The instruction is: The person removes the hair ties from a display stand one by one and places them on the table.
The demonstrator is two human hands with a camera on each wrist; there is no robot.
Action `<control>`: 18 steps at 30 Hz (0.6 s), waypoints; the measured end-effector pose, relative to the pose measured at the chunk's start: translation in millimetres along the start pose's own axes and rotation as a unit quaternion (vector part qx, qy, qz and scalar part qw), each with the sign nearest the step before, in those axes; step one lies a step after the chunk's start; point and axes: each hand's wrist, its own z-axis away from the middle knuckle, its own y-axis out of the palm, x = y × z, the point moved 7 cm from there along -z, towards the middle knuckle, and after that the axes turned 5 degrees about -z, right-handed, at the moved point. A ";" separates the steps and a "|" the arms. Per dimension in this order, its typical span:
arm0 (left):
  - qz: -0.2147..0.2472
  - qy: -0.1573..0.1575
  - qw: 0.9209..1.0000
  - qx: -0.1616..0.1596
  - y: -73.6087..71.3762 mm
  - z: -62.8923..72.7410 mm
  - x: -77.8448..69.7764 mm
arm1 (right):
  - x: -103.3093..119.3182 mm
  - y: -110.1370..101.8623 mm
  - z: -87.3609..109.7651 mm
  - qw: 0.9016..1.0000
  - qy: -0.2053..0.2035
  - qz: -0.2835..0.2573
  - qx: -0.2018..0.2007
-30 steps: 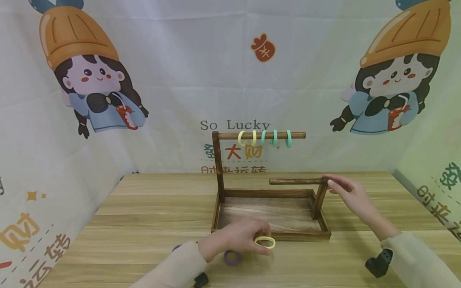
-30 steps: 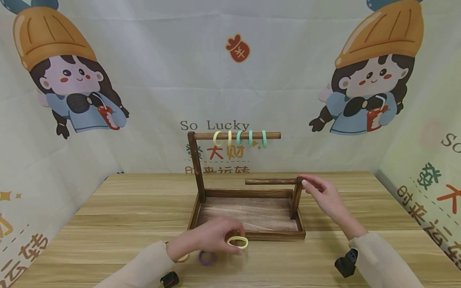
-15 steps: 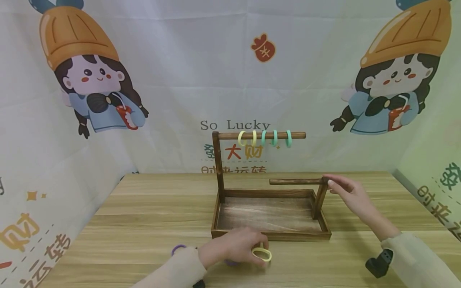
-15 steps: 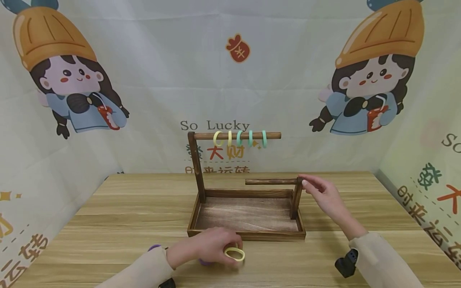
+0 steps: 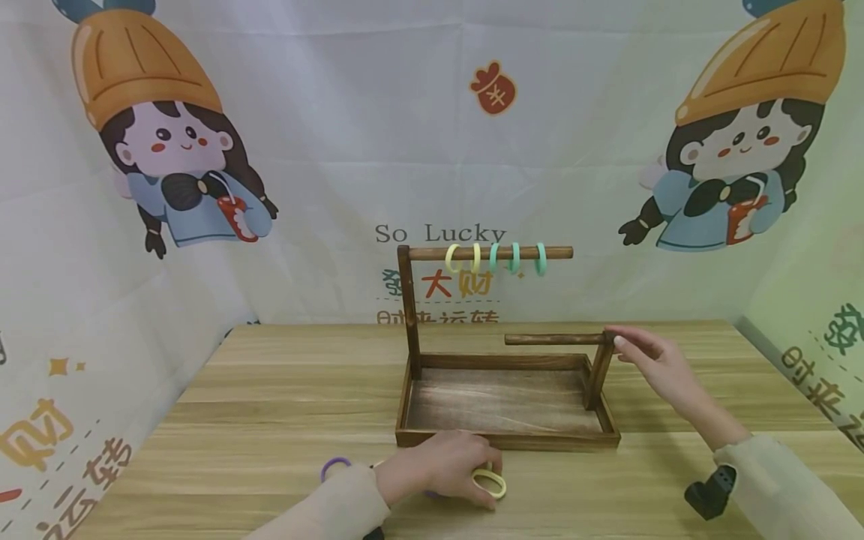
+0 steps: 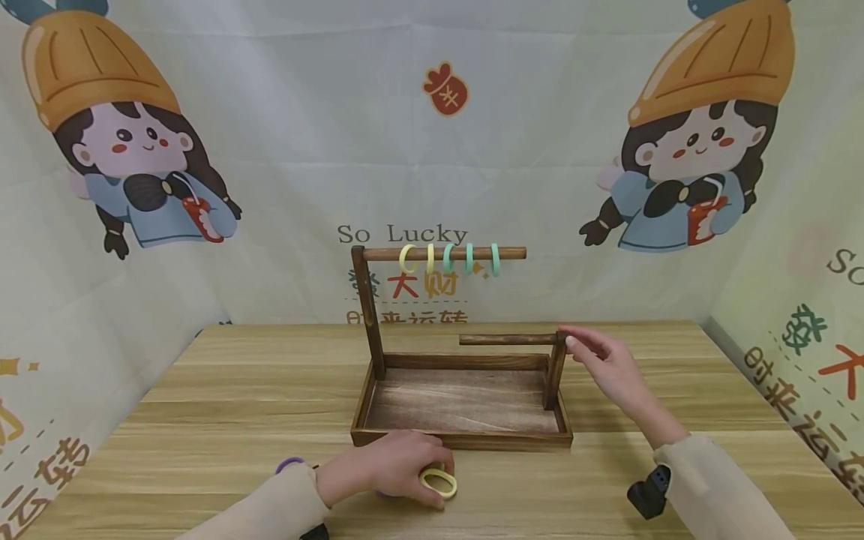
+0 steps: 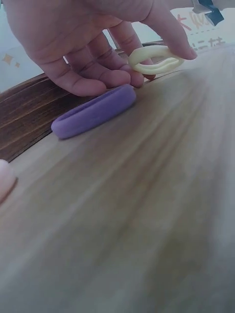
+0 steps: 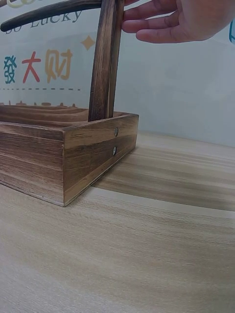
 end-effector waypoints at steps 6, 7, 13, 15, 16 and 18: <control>-0.028 -0.005 1.000 -0.007 1.5 1.1 0.1 | 0.2 -0.5 0.3 1.000 0.001 0.007 0.002; -0.035 -0.005 0.999 -0.008 1.9 1.2 0.0 | 0.2 -0.5 0.2 1.000 0.001 0.008 0.003; -0.065 -0.006 0.998 -0.009 3.8 2.0 1.2 | 0.5 -0.5 -0.2 1.000 0.004 0.010 0.005; -0.069 -0.008 0.998 -0.011 3.4 2.6 1.7 | 0.7 -0.4 -0.2 1.000 0.005 0.011 0.004; -0.067 -0.010 0.998 -0.012 2.9 3.1 1.8 | 0.9 -0.2 -0.2 1.000 0.005 0.012 0.005; -0.058 -0.014 0.998 -0.016 1.2 4.4 2.0 | 1.2 0.1 0.0 1.000 0.008 0.012 0.005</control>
